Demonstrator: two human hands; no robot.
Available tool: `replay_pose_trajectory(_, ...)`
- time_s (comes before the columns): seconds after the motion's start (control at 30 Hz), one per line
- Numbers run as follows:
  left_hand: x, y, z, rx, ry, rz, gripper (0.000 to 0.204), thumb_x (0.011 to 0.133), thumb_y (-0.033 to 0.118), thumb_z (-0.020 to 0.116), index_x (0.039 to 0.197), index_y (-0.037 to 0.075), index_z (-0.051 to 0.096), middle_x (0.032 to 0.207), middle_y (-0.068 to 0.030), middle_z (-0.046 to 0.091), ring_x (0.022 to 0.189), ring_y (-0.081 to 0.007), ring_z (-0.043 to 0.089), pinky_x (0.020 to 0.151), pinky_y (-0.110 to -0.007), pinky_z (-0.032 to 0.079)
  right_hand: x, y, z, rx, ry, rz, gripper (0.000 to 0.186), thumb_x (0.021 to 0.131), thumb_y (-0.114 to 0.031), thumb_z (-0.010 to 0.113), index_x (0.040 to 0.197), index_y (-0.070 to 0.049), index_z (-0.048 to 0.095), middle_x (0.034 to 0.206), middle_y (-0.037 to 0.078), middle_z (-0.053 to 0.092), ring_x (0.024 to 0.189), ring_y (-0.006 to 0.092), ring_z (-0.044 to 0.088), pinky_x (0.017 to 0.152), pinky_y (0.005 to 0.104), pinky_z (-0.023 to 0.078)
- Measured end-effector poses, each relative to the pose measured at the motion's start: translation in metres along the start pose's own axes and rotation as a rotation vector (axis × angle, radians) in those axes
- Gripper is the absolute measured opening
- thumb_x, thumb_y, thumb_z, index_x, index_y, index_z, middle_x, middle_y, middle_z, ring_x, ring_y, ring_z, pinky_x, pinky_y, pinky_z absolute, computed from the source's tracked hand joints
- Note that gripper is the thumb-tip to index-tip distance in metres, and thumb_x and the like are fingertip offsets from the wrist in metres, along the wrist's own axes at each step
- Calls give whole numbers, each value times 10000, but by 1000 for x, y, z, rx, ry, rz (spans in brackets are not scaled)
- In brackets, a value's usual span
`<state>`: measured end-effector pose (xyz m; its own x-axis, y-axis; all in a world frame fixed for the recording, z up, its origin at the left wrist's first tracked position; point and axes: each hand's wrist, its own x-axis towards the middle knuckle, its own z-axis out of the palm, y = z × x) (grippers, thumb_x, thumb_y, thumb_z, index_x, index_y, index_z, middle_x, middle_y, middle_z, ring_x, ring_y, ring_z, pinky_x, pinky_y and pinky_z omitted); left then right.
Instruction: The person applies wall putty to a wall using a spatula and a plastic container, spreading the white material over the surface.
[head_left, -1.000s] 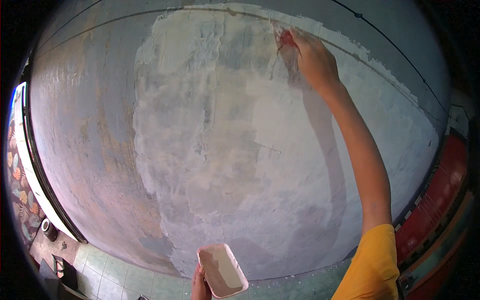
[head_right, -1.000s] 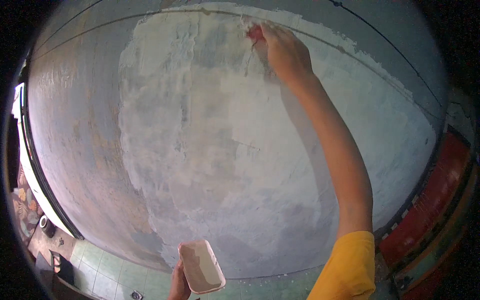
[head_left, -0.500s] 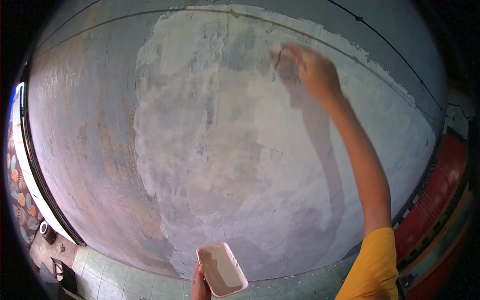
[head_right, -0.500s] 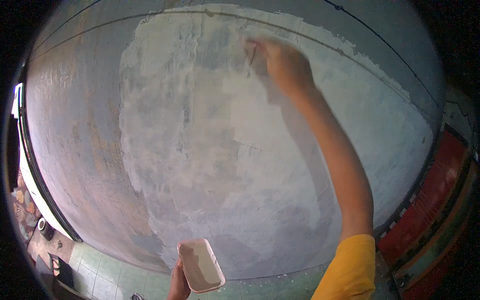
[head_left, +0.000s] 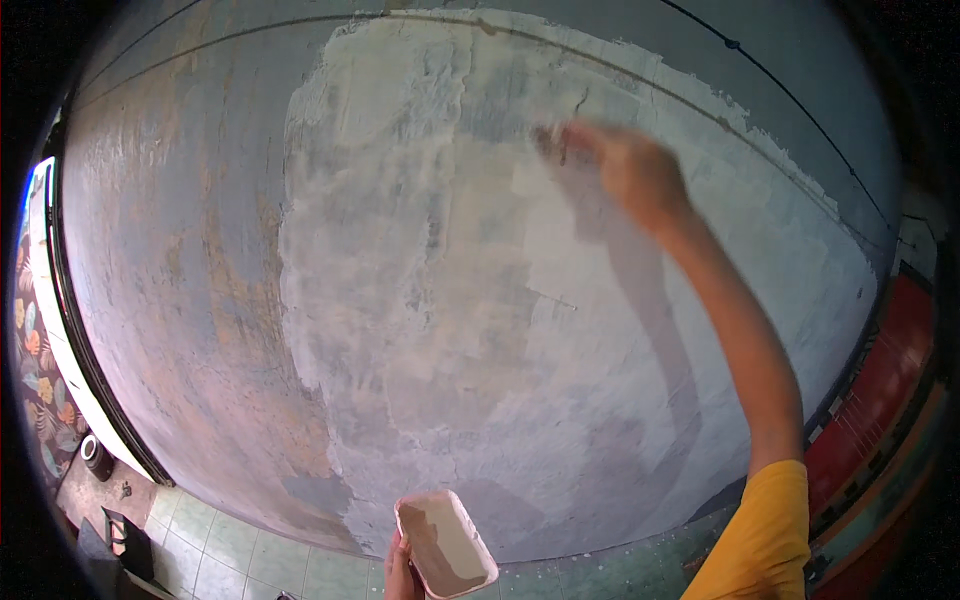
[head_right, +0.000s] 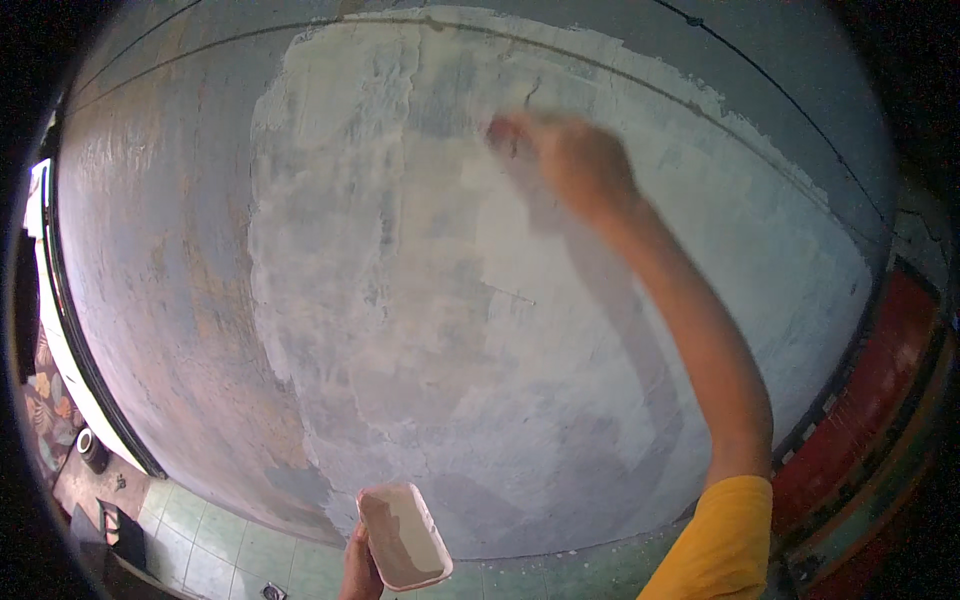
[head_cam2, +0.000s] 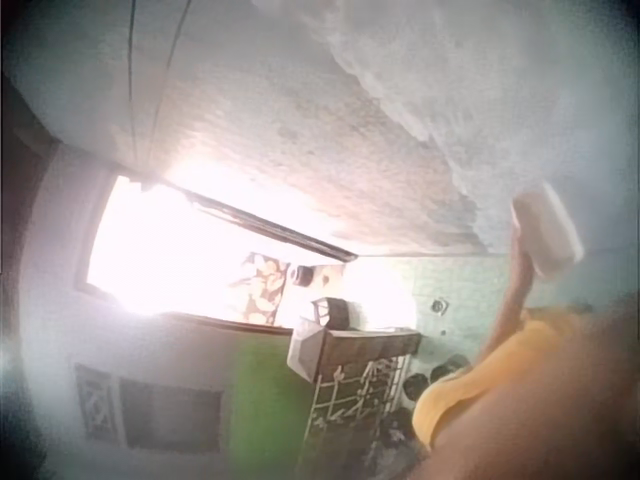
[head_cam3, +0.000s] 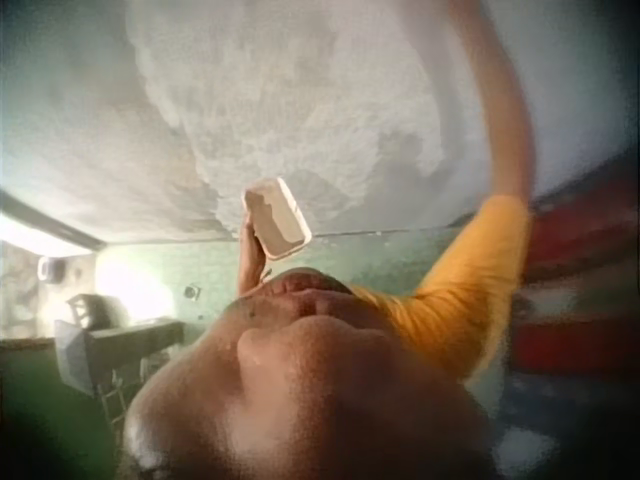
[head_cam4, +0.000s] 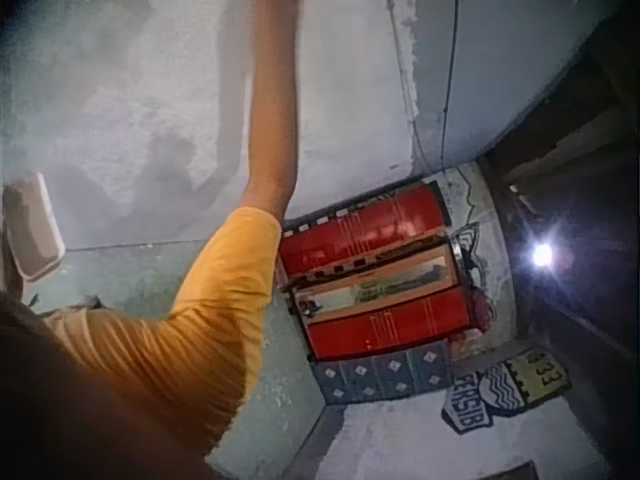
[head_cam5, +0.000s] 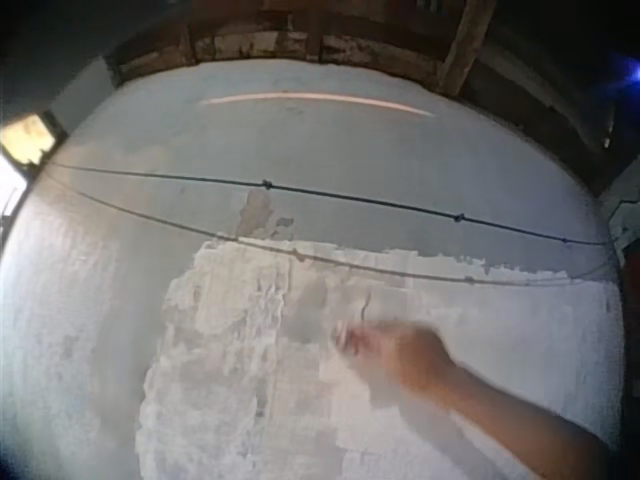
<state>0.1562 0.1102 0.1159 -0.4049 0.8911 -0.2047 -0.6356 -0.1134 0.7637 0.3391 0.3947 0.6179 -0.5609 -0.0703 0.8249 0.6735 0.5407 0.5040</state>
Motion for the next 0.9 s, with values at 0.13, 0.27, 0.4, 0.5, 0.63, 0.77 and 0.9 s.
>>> replay_pose_trajectory(0.13,2,2,5,-12,-11,-77,533,1055,483,480,1369,62,572,1250,-68,637,1134,-193,598,968,-359,504,56,70,2,43,114,60,365,976,-110,500,1317,-74,628,1234,198,674,1131,349,649,961,421,537)
replay_pose_trajectory(0.27,4,2,4,15,20,-26,511,1070,458,458,1372,60,566,1266,-66,628,1150,-189,588,976,-356,500,-10,40,62,-179,58,-74,498,959,-42,494,1453,18,467,1460,207,536,1364,352,506,1120,424,449)
replay_pose_trajectory(0.4,3,-6,-13,-2,39,-31,506,1076,449,448,1376,57,562,1271,-65,624,1157,-188,583,981,-355,496,-79,-19,62,-82,8,-165,461,949,-54,524,1405,10,527,1379,183,607,1286,350,578,1061,422,497)
replay_pose_trajectory(0.5,2,-7,-18,4,20,-26,502,1080,442,441,1379,55,559,1275,-64,621,1161,-187,579,985,-354,493,-37,-17,20,104,63,-70,353,961,-82,536,1298,-72,641,1190,145,713,1089,322,691,912,417,573)
replay_pose_trajectory(0.63,0,0,-10,12,-16,-52,501,1082,436,435,1385,55,553,1275,-62,618,1169,-188,571,996,-356,484,65,19,-15,-31,177,-16,333,983,-106,514,1282,-124,661,1185,110,721,1031,311,706,845,426,586)
replay_pose_trajectory(0.77,-10,11,1,18,12,-35,495,1076,430,450,1392,62,552,1276,-60,618,1169,-190,571,1000,-359,480,63,11,20,-159,27,63,339,966,-100,538,1289,-95,640,1092,191,718,996,341,710,846,444,590)
replay_pose_trajectory(0.9,-5,-9,-24,-2,66,-13,496,1068,428,465,1398,66,549,1290,-66,619,1178,-197,574,1003,-361,480,-28,-36,57,-61,51,-106,399,951,-93,515,1339,-135,600,1108,196,719,999,368,704,778,446,604)
